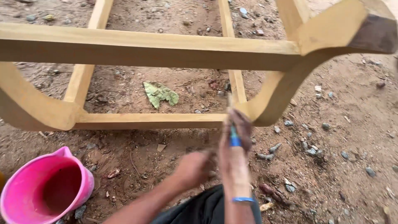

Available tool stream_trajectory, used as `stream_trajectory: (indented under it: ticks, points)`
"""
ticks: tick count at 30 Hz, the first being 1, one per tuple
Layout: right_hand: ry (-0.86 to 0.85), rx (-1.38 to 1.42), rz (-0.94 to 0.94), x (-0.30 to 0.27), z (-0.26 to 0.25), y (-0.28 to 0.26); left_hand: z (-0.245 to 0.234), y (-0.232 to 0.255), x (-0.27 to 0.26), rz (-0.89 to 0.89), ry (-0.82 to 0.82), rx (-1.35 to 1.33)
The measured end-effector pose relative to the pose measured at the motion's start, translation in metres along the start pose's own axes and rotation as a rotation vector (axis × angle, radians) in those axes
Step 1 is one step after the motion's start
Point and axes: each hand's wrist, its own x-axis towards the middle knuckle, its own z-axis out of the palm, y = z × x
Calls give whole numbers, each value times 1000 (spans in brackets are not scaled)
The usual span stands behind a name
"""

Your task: Using a chisel and a brush to detail and clean the joints of a wooden furniture frame.

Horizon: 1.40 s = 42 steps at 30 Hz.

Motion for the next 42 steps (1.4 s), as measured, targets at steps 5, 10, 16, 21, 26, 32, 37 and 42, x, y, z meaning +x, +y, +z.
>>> stream_trajectory:
  ticks: [5, 10, 16, 21, 26, 32, 37, 42]
  points:
    - [-270, -85, 84, -23, 30, -17, -74, 12, -62, -487, 242, -683]
    - [-322, -264, 5, -38, 41, -19, -113, 70, -77, -643, -57, -491]
    - [-439, -354, 199, -42, 43, -7, -121, 26, -17, -463, -183, 79]
    - [-564, -463, 335, -24, 32, -25, -146, -24, 13, -51, -328, 493]
    - [-577, -468, 316, -32, 45, -2, -159, -22, 32, -69, -319, 729]
    - [-607, -468, 290, -34, 49, 12, -164, -19, 39, -38, -237, 748]
    - [-645, -455, 363, -28, 46, 13, -159, -24, 50, -46, -252, 767]
    - [-631, -467, 423, -20, 38, 17, -146, -19, 66, -99, -319, 713]
